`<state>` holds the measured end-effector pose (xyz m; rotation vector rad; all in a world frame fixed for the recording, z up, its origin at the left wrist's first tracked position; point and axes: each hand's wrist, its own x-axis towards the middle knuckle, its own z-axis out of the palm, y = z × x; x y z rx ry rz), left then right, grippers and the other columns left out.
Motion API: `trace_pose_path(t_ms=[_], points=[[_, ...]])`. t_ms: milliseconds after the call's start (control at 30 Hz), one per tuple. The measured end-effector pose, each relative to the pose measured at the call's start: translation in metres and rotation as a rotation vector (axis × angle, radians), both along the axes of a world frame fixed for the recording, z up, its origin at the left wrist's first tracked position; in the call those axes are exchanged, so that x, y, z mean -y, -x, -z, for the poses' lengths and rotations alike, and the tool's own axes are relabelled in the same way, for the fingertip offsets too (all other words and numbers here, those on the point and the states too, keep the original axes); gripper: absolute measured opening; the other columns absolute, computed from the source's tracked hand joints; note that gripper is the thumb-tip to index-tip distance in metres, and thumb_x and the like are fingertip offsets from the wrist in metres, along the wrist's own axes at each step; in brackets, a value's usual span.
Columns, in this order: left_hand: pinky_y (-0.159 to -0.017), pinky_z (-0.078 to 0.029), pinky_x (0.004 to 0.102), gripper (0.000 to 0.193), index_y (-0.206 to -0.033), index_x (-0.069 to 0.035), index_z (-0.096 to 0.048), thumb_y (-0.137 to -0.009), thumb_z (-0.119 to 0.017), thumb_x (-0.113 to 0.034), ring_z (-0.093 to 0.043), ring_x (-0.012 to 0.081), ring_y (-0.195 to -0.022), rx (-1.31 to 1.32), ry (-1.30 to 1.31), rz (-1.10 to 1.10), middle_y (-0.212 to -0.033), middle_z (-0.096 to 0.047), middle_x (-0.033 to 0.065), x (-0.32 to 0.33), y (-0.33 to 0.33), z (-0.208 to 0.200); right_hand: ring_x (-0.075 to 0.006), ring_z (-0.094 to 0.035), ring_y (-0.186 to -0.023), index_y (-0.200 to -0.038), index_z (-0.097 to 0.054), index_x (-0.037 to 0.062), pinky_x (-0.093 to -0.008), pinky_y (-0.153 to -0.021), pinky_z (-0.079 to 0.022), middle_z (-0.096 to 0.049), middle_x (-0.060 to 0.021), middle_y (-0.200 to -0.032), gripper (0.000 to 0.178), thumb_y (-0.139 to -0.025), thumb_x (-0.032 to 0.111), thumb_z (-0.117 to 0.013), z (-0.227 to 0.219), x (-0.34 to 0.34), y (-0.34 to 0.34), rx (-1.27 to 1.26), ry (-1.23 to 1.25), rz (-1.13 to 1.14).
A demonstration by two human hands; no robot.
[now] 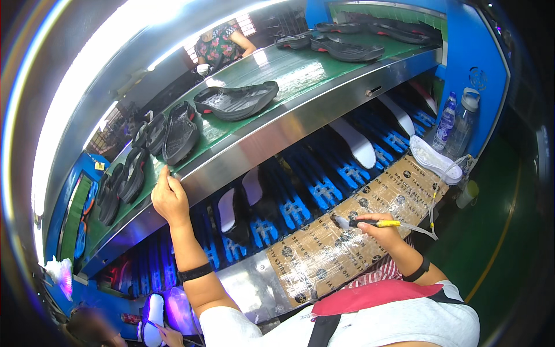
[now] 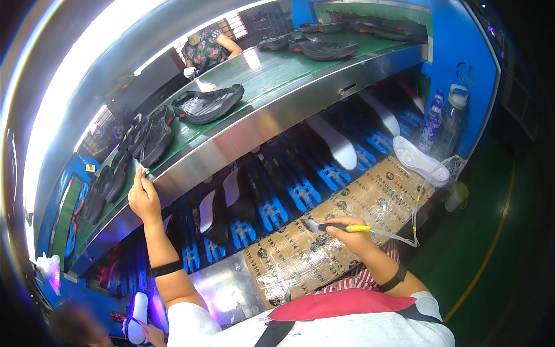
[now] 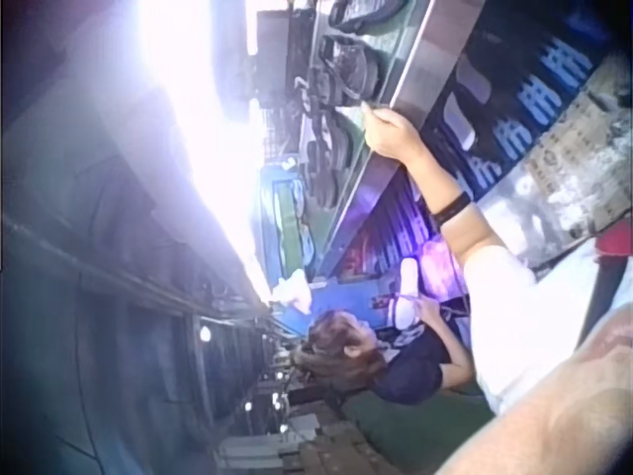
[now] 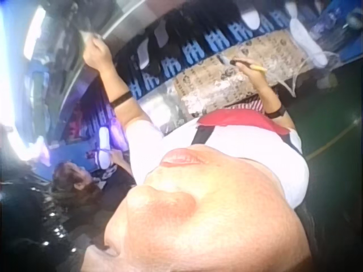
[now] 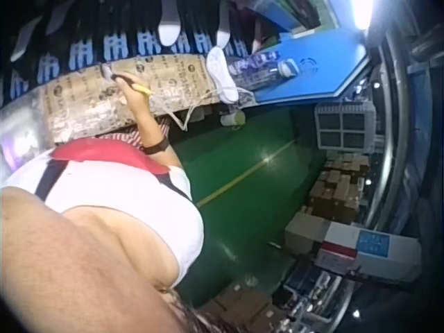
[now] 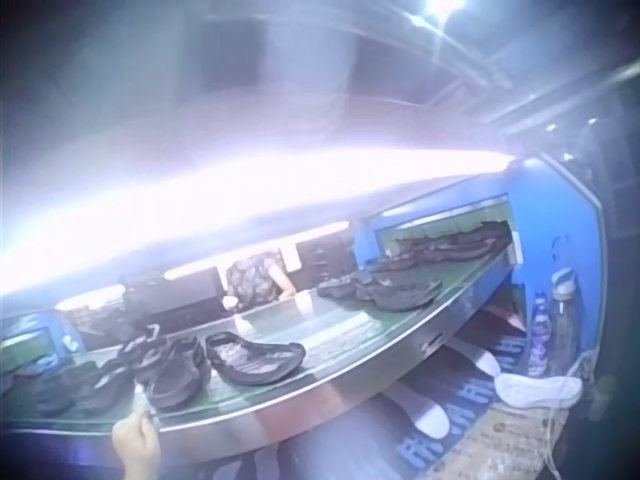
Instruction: Apply glue or primer to shoe soles using a brush and place them onto a conveyor belt.
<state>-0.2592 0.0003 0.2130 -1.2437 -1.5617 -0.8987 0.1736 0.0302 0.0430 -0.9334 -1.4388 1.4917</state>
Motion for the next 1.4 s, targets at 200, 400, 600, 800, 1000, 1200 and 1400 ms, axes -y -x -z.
trace_pose_path(t_ms=[200,400,600,800,1000,1200,1400], points=[[-0.069,-0.044,0.0383,0.031,-0.103,-0.001,-0.060,-0.078,-0.045,-0.010,-0.059,0.0295,-0.073,-0.107,-0.077,-0.091,-0.085,-0.065,0.0125,-0.001,0.004,0.008,-0.0067,-0.056,-0.063,-0.095,-0.064,-0.0027,-0.0187,-0.057,-0.044,-0.063,-0.0053,-0.074,0.021,-0.076,0.007,-0.065,0.000,-0.010,-0.030,0.000,0.047,0.002],[-0.069,-0.044,0.0383,0.037,-0.107,-0.006,-0.060,-0.075,-0.042,-0.013,-0.059,0.0292,-0.072,-0.140,-0.090,-0.197,-0.083,-0.064,0.0125,-0.004,0.006,0.006,-0.0061,-0.054,-0.061,-0.096,-0.064,-0.0010,-0.0177,-0.054,-0.041,-0.062,-0.0033,-0.071,0.022,-0.077,0.009,-0.064,0.007,-0.027,-0.056,-0.046,0.084,-0.081],[-0.067,-0.046,0.0412,0.041,-0.107,-0.016,-0.062,-0.071,-0.042,-0.015,-0.059,0.0319,-0.071,0.001,-0.040,-0.281,-0.083,-0.064,0.0125,-0.010,0.016,0.008,-0.0042,-0.050,-0.057,-0.096,-0.064,-0.0008,-0.0165,-0.052,-0.039,-0.060,-0.0020,-0.068,0.022,-0.077,0.010,-0.064,0.012,-0.037,-0.075,-0.005,0.141,-0.104],[-0.068,-0.046,0.0409,0.043,-0.111,-0.018,-0.060,-0.073,-0.039,-0.019,-0.059,0.0316,-0.074,0.069,0.041,-0.367,-0.090,-0.064,0.0123,-0.011,0.014,-0.001,-0.0069,-0.055,-0.063,-0.094,-0.065,-0.0009,-0.0198,-0.056,-0.043,-0.063,-0.0051,-0.075,0.021,-0.077,0.011,-0.064,0.007,-0.047,-0.088,-0.015,0.019,-0.219],[-0.069,-0.047,0.0398,0.040,-0.106,-0.019,-0.062,-0.073,-0.040,-0.019,-0.060,0.0293,-0.077,0.032,0.054,-0.378,-0.092,-0.064,0.0094,-0.008,0.015,0.002,-0.0050,-0.053,-0.060,-0.097,-0.064,-0.0010,-0.0174,-0.053,-0.040,-0.061,-0.0021,-0.069,0.025,-0.077,0.015,-0.064,0.006,-0.042,-0.080,0.023,0.059,-0.254],[-0.069,-0.047,0.0390,0.037,-0.101,-0.017,-0.064,-0.073,-0.041,-0.020,-0.061,0.0280,-0.077,-0.011,0.054,-0.367,-0.092,-0.064,0.0084,-0.010,0.013,-0.002,-0.0073,-0.057,-0.065,-0.097,-0.064,0.0002,-0.0194,-0.058,-0.044,-0.063,-0.0051,-0.076,0.024,-0.077,0.013,-0.064,-0.010,-0.026,-0.048,0.051,0.094,-0.270],[-0.068,-0.047,0.0384,0.035,-0.098,-0.011,-0.065,-0.072,-0.042,-0.021,-0.061,0.0279,-0.075,-0.048,0.039,-0.335,-0.087,-0.065,0.0094,-0.006,0.010,0.000,-0.0094,-0.058,-0.072,-0.097,-0.064,-0.0008,-0.0205,-0.065,-0.046,-0.063,-0.0066,-0.083,0.023,-0.077,0.010,-0.065,-0.020,0.009,-0.022,-0.010,-0.003,-0.251]])
